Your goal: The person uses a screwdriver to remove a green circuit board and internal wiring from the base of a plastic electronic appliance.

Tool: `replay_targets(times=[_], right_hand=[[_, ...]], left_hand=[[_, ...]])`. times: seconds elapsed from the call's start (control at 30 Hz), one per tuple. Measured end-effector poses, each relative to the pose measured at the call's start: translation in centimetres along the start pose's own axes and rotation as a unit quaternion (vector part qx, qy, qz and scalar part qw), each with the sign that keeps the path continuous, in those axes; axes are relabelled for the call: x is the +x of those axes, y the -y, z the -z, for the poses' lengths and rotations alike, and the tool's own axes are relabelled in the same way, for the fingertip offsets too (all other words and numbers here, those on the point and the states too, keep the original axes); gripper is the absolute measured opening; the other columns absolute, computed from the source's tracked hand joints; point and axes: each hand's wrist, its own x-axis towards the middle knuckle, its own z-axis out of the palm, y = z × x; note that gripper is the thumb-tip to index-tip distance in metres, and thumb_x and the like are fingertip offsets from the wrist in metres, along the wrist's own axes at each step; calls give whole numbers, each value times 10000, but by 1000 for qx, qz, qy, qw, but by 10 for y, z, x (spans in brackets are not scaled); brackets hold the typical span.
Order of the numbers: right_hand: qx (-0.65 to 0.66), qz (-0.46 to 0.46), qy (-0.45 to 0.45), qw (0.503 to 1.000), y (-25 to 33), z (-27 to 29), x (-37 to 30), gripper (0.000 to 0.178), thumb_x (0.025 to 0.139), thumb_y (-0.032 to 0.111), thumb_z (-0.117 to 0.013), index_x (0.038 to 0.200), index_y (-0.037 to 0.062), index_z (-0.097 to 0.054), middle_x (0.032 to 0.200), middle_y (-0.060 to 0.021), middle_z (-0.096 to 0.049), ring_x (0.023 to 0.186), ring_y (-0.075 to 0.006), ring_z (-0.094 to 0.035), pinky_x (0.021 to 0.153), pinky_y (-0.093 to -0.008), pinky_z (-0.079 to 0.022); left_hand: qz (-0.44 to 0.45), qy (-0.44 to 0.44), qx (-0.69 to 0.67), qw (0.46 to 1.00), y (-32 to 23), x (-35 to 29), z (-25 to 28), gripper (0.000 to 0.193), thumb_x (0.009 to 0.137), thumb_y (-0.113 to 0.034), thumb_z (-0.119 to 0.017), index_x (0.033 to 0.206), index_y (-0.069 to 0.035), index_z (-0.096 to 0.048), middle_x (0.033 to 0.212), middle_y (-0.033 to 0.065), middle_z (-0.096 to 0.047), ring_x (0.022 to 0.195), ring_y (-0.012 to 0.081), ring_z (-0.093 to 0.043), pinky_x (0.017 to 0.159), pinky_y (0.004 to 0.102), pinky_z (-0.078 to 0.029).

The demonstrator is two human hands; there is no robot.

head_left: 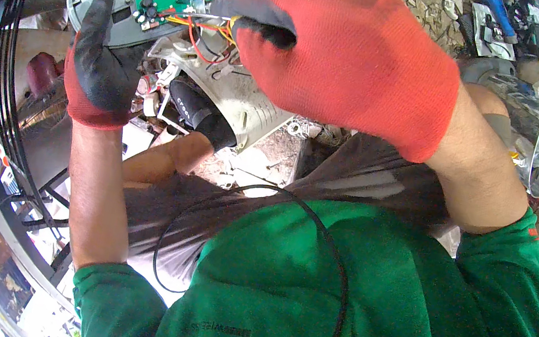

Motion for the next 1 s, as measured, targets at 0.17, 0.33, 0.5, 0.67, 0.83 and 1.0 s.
replay_targets(times=[0.17,0.33,0.5,0.67,0.83,1.0], right_hand=[[-86,101,-9,991,-20,-9,-14,289,876,107,-570,1144,2,-592,1139,-170,-599,1031,-326,-601,873,-409,-492],[-108,107,18,988,-15,2,-22,341,919,119,-524,1240,7,-549,1297,-149,-537,1169,-279,-562,984,-387,-459],[-91,99,36,990,-20,-2,-32,318,899,134,-530,1196,22,-557,1230,-143,-548,1128,-276,-568,952,-386,-463],[-86,140,-30,986,-22,-8,-15,210,847,120,-534,1028,20,-572,996,-121,-555,940,-284,-586,783,-375,-482],[-9,187,-14,982,-25,-9,-8,195,819,121,-549,986,22,-572,964,-125,-542,919,-279,-581,764,-370,-476],[-50,105,133,984,-15,17,-21,343,901,88,-492,1239,37,-520,1239,-135,-525,1171,-259,-526,995,-384,-409]], left_hand=[[-62,4,173,983,4,1,3,523,896,24,-633,1382,18,-437,1312,175,-580,1150,248,-596,983,356,-502],[7,-40,-5,999,-9,-2,-6,514,894,-68,-690,1344,54,-472,1243,169,-634,1123,219,-618,954,309,-492],[18,-48,-47,998,-13,1,-15,446,953,-113,-611,1345,51,-476,1271,188,-598,1141,250,-604,961,337,-503],[72,-78,-50,993,-22,2,-28,387,1026,-158,-453,1358,40,-466,1341,195,-521,1206,275,-554,994,395,-509],[40,-48,-57,996,-15,-4,-18,372,1028,-111,-446,1367,40,-459,1369,182,-507,1195,267,-560,981,393,-525],[71,-78,-111,988,-17,1,-21,447,974,-127,-573,1367,54,-462,1347,185,-550,1182,265,-580,993,369,-496]])
